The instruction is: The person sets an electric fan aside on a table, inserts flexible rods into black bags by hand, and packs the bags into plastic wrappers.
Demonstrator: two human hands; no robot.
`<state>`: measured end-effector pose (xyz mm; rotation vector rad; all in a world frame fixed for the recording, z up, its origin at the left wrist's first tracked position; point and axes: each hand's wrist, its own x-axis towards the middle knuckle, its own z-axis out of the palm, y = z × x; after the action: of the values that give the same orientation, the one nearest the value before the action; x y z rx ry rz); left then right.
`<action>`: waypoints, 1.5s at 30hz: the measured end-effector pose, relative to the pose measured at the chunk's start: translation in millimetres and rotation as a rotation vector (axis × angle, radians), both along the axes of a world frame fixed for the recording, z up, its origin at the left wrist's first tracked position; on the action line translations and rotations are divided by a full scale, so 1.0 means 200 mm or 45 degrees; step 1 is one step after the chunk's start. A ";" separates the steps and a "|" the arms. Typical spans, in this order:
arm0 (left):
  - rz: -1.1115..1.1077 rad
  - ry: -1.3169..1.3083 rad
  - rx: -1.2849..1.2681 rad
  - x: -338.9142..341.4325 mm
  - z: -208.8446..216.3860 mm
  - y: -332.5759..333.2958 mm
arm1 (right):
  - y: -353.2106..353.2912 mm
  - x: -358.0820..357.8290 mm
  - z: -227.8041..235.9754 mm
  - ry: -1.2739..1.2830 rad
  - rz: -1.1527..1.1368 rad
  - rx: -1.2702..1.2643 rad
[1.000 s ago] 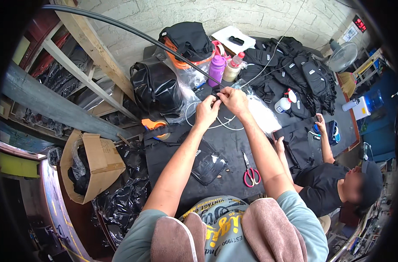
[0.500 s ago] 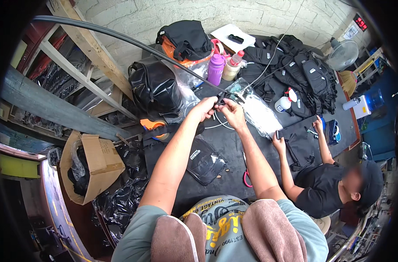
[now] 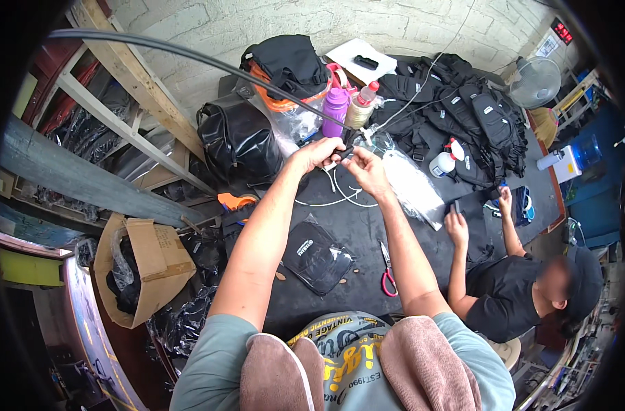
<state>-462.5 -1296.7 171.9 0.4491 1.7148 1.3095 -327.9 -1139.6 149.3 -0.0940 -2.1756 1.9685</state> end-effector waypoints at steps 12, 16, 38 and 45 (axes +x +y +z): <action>-0.006 0.014 0.072 -0.07 0.03 0.05 | 0.04 -0.06 0.01 0.115 -0.251 0.346; 0.033 0.098 0.143 -0.05 0.09 0.07 | 0.13 -0.04 0.00 0.050 -0.310 0.377; 0.176 0.628 0.379 -0.47 0.16 0.32 | 0.48 0.00 -0.09 -0.074 -0.753 0.252; -0.376 0.840 -0.158 -0.62 0.31 -0.16 | 0.43 -0.07 -0.15 -0.206 -0.739 0.005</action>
<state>-585.5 -1327.9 234.7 1.1054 2.1383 0.8797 -341.6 -1053.3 118.9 -0.8090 -1.9383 1.6605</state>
